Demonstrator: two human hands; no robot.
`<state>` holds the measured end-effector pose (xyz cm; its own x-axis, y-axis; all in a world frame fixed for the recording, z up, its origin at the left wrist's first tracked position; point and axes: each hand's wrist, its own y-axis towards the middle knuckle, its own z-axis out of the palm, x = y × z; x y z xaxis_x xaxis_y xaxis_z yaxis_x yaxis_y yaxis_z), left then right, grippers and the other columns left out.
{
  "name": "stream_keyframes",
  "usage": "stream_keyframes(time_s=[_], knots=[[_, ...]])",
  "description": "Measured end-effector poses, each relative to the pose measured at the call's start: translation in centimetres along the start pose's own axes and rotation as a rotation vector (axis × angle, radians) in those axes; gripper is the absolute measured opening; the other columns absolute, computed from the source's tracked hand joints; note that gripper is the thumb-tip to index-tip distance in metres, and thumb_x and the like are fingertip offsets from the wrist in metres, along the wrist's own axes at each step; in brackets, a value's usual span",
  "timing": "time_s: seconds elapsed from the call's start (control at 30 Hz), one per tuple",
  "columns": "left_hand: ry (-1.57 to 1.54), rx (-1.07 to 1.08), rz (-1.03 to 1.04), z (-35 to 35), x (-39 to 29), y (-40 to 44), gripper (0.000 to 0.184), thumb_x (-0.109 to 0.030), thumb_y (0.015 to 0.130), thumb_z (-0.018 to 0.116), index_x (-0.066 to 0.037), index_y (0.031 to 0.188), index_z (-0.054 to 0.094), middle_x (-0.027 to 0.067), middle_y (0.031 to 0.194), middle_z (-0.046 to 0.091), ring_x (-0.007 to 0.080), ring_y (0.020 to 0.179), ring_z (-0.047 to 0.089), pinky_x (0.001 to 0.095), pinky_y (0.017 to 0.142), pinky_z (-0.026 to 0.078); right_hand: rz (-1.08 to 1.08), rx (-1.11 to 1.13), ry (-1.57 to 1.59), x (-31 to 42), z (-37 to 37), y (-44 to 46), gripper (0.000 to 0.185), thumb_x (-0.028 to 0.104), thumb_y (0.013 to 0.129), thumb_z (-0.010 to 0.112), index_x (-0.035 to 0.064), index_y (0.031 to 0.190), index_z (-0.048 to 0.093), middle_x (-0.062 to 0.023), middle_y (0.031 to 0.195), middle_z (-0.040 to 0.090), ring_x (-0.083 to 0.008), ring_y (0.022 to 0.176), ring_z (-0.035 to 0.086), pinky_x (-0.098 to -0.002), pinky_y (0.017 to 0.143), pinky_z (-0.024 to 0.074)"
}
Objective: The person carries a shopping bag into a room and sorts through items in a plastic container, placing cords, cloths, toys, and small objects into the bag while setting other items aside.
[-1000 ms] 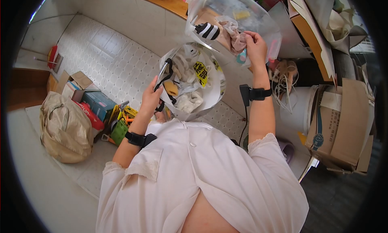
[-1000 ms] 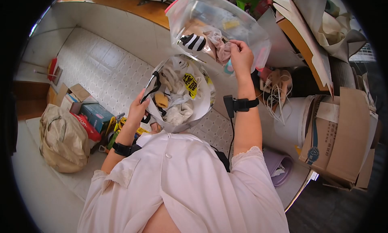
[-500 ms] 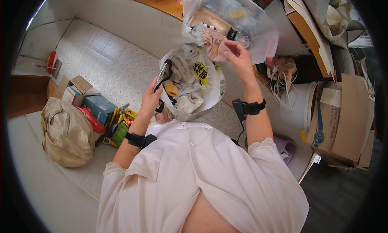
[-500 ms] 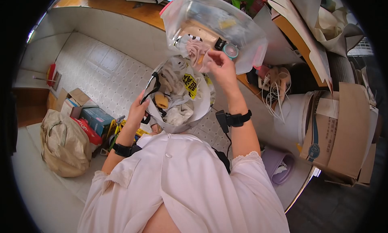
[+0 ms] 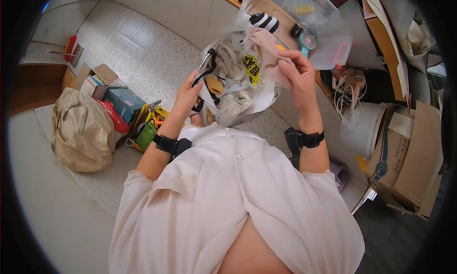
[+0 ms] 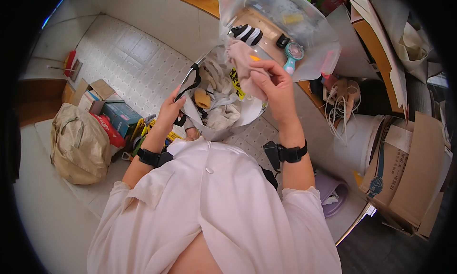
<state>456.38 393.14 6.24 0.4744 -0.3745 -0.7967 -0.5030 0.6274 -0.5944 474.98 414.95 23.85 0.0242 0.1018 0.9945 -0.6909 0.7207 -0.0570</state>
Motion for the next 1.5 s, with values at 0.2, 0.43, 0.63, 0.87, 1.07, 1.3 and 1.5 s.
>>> stream_keyframes(time_s=[0.2,0.43,0.63,0.87,1.07,1.3,1.5], knots=[[-0.075,0.011,0.027,-0.7,0.2,-0.2,0.057,-0.017,0.102,0.061,-0.018,0.157,0.046,-0.004,0.099,0.063,0.0047,0.074,0.054,0.0227,0.058,0.045,0.193,0.143,-0.678,-11.2,-2.8,-0.7,0.021,0.019,0.089,0.072,0.0108,0.108,0.079,-0.0064,0.089,0.075,-0.015,0.076,0.066,-0.0291,0.071,0.0518],[-0.064,-0.036,0.056,-0.3,0.3,-0.5,0.06,-0.015,0.101,0.062,-0.015,0.158,0.044,-0.0028,0.083,0.058,0.0064,0.059,0.05,0.0239,0.052,0.044,-0.092,0.091,-0.789,-4.6,2.0,-2.1,0.021,0.02,0.091,0.072,0.0114,0.11,0.077,-0.0064,0.095,0.074,-0.0171,0.08,0.069,-0.0301,0.074,0.054],[-0.048,-0.025,0.047,-0.7,0.9,-0.1,0.06,-0.015,0.101,0.062,-0.015,0.158,0.044,-0.0022,0.083,0.056,0.0067,0.059,0.05,0.0243,0.051,0.045,-0.225,0.104,-0.941,-4.2,1.0,1.8,0.024,0.02,0.093,0.07,0.0107,0.114,0.074,-0.0072,0.097,0.073,-0.0223,0.081,0.072,-0.0358,0.072,0.0557],[-0.023,-0.037,0.044,-0.3,0.8,-0.7,0.057,-0.015,0.102,0.061,-0.016,0.157,0.047,-0.0046,0.095,0.062,0.0043,0.068,0.052,0.0226,0.056,0.045,-0.504,-0.14,-1.408,-6.4,-2.1,13.3,0.05,0.028,0.085,0.075,0.0156,0.133,0.066,-0.0143,0.123,0.064,-0.0352,0.117,0.061,-0.0444,0.099,0.0496],[-0.041,-0.059,0.058,-0.7,1.0,-0.9,0.061,-0.014,0.1,0.063,-0.017,0.158,0.044,-0.0021,0.086,0.059,0.0071,0.06,0.051,0.0256,0.052,0.047,-0.281,-0.348,-0.992,-6.0,-4.9,14.6,0.042,0.033,0.09,0.073,0.0088,0.124,0.067,-0.0085,0.107,0.068,-0.0245,0.101,0.065,-0.0387,0.092,0.052],[-0.02,-0.08,0.061,-0.4,1.1,0.0,0.061,-0.015,0.1,0.063,-0.017,0.158,0.045,-0.002,0.084,0.058,0.0074,0.06,0.051,0.0261,0.052,0.047,0.017,-0.237,0.108,-4.4,-5.4,7.9,0.023,0.036,0.099,0.065,0.0146,0.108,0.066,0.0055,0.094,0.065,-0.0037,0.083,0.058,-0.0235,0.073,0.0464],[0.018,-0.068,0.054,0.0,-0.1,0.3,0.061,-0.016,0.1,0.063,-0.017,0.158,0.045,-0.0025,0.084,0.058,0.007,0.062,0.052,0.0256,0.053,0.047,0.134,0.021,-0.256,-6.3,-3.4,1.9,0.021,0.035,0.1,0.062,0.0143,0.104,0.064,0.0067,0.089,0.063,-0.0035,0.076,0.054,-0.0209,0.071,0.0428]])
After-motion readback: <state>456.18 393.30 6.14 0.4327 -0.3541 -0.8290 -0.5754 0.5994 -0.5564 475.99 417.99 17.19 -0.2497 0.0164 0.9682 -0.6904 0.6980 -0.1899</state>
